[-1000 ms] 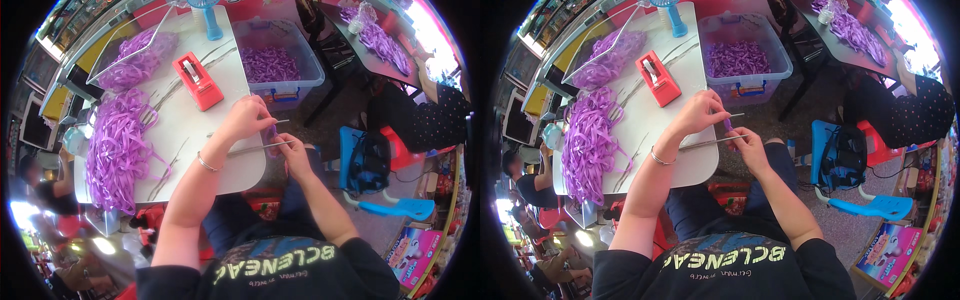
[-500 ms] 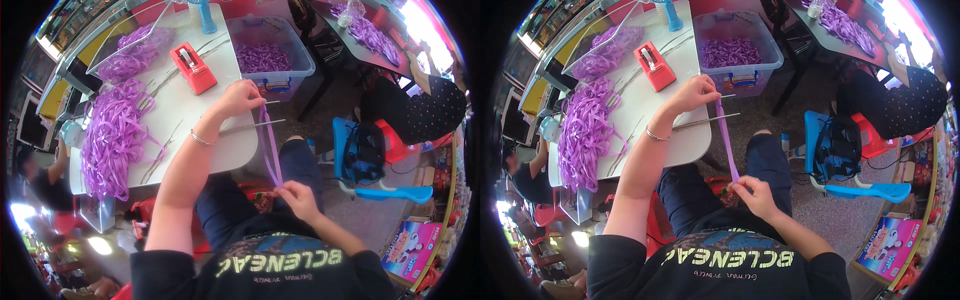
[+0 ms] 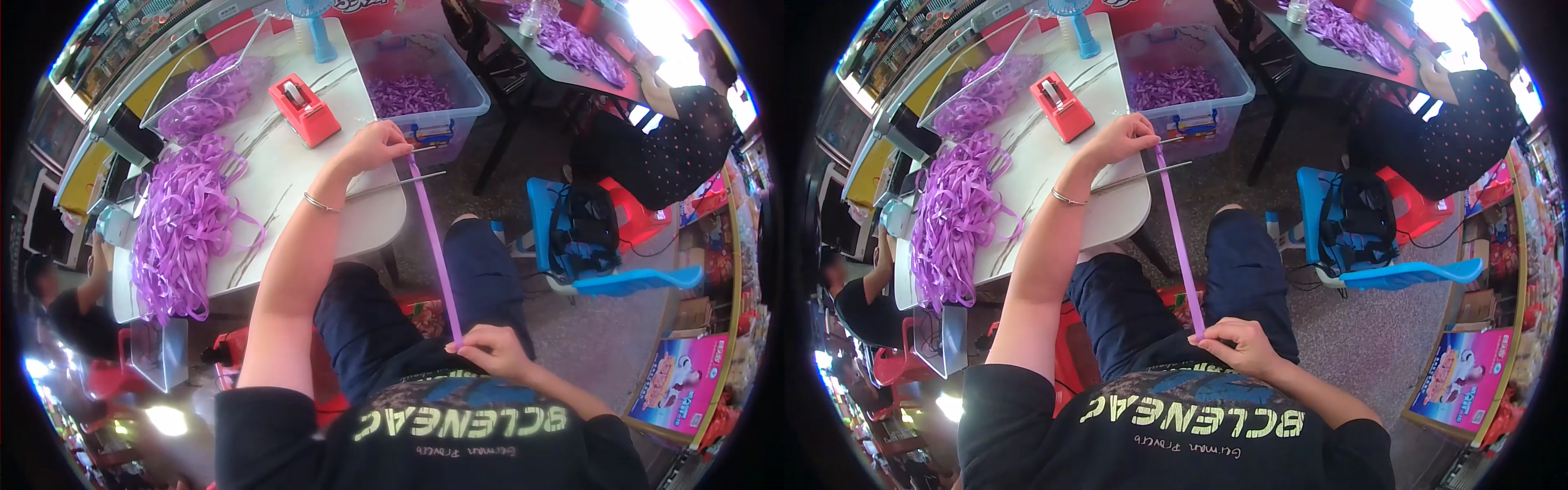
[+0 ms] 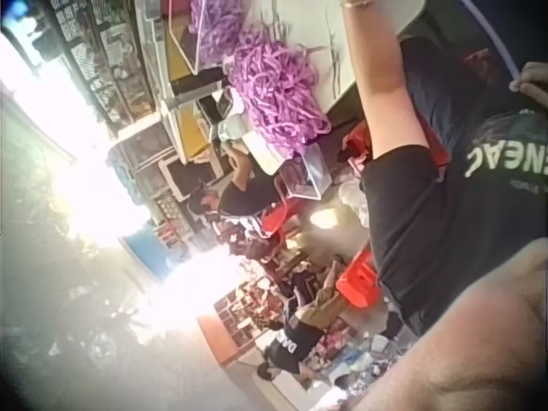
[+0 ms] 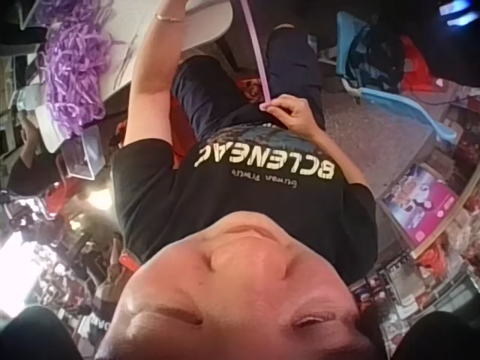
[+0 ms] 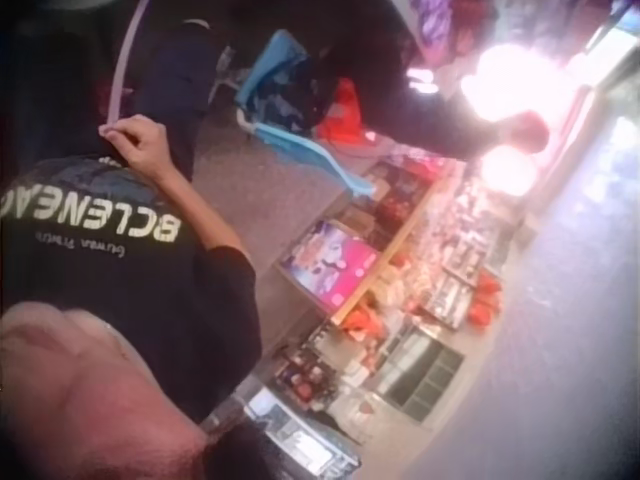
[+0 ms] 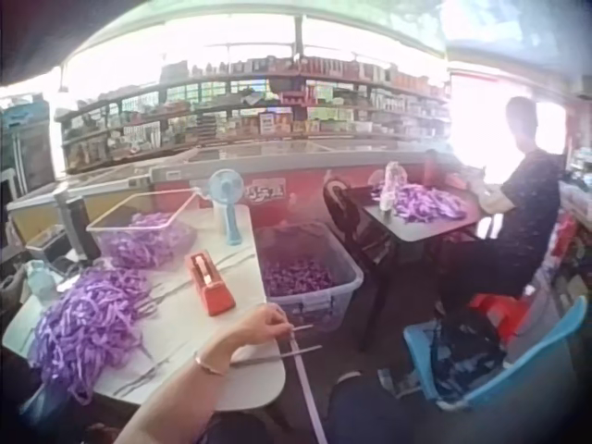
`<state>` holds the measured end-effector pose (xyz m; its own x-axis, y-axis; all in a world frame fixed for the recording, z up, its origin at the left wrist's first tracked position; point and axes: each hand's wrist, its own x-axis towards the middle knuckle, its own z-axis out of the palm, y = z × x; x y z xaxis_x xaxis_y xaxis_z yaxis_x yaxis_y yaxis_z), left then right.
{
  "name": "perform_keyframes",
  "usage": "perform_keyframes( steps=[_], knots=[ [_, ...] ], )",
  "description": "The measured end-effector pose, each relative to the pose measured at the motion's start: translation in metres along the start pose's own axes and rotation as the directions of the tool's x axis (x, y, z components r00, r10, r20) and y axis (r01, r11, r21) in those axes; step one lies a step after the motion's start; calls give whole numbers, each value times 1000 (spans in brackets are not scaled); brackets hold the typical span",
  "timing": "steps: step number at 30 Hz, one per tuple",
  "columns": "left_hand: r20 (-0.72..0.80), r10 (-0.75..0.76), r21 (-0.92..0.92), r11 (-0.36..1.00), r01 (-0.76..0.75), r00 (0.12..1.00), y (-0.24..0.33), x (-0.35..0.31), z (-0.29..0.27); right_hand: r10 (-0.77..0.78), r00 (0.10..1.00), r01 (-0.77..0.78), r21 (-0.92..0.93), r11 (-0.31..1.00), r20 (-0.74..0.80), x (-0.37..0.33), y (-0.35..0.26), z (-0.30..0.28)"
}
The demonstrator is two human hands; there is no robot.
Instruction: Assembling purple ribbon bows using a metal jig and adhesive tape.
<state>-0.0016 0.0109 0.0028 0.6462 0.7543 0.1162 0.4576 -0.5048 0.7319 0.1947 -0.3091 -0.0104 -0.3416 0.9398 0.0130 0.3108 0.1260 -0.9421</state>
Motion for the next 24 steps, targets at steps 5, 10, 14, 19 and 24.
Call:
perform_keyframes(
  steps=[5, 10, 14, 19, 24],
  knots=[
    [6, -25, -29, 999, 25, 1000, 1, -1, -1, 0, 1000, 0, -2, 1000, 10, -3, -3, 1],
    [33, -33, -3, 999, 34, 999, 1, 2, -2, -36, 996, 27, 104, 994, 86, 2, -34, -23],
    [-6, -9, 5, 1000, 9, 1000, 0, 0, -2, -236, 955, 213, 138, 967, 178, 26, -60, -52],
    [-26, 14, 41, 999, -13, 1000, 3, -3, -2, -541, 815, 534, 95, 840, 208, 95, -110, -93],
    [-56, 78, 106, 992, -72, 995, 5, -4, -3, -604, 797, 598, -112, 793, -24, 212, -142, -122]
  ],
)
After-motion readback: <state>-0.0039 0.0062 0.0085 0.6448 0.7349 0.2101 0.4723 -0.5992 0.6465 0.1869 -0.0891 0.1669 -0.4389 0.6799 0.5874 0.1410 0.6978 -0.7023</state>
